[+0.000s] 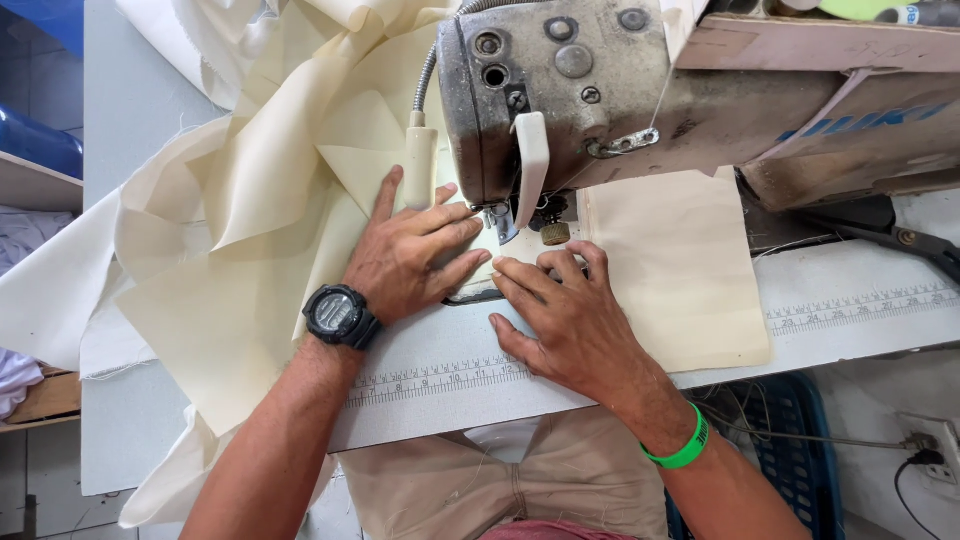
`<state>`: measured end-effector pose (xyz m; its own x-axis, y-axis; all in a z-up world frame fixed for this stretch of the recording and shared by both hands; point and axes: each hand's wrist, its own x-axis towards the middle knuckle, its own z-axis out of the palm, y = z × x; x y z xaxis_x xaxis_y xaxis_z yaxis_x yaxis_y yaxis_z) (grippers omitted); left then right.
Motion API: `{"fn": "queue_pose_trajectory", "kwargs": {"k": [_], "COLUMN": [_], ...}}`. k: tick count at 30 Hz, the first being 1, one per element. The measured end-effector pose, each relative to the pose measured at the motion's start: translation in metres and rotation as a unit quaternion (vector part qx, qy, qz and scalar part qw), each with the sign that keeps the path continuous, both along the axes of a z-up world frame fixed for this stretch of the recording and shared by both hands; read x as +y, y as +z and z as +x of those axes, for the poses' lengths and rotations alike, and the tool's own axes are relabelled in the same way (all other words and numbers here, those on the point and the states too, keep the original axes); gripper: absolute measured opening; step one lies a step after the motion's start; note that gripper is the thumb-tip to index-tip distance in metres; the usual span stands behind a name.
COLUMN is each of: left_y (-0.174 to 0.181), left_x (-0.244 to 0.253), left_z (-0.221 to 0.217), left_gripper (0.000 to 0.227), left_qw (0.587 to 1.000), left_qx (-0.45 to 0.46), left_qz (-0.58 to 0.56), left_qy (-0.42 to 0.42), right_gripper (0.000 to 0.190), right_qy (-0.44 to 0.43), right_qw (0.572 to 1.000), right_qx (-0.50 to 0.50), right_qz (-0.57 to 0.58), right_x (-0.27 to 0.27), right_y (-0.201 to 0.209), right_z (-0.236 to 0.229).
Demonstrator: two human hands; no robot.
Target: Sewing together strips of light-colored fabric using an industrial sewing machine on a factory floor.
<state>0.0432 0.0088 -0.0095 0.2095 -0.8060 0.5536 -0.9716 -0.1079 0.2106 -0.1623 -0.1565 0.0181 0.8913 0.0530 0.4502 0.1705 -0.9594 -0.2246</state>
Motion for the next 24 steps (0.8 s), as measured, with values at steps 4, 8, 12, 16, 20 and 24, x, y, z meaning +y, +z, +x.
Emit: {"fn": "queue_pose_trajectory", "kwargs": {"k": [4,8,12,16,20,24], "left_y": [-0.003,0.003,0.001,-0.001,-0.01,-0.016], "left_x": [-0.004,-0.009,-0.011,-0.014,-0.017,-0.022], "left_z": [0.008,0.014,0.02,0.027,0.041,0.053], "left_gripper": [0.024,0.022,0.021,0.022,0.022,0.026], "left_qw": [1.0,1.0,1.0,1.0,1.0,1.0], "left_qx": [-0.009,-0.012,-0.001,-0.006,-0.012,-0.004], "left_qz": [0.0,-0.006,-0.002,0.006,0.006,0.015], "left_qy": [0.01,0.011,0.013,0.026,0.026,0.025], "right_gripper": [0.045,0.046,0.047,0.049,0.053,0.054], "right_qy": [-0.008,-0.01,-0.02,-0.025,-0.029,-0.037], "right_qw": [1.0,1.0,1.0,0.999,0.999,0.999], "right_qx": [0.003,0.0,0.016,0.022,0.035,0.031], "right_qz": [0.0,-0.009,-0.016,-0.008,0.003,0.002], "right_x": [-0.002,-0.004,-0.006,-0.007,-0.009,-0.009], "right_y": [-0.003,-0.003,-0.002,-0.001,0.002,0.011], "right_z": [0.006,0.012,0.015,0.019,0.023,0.012]}}
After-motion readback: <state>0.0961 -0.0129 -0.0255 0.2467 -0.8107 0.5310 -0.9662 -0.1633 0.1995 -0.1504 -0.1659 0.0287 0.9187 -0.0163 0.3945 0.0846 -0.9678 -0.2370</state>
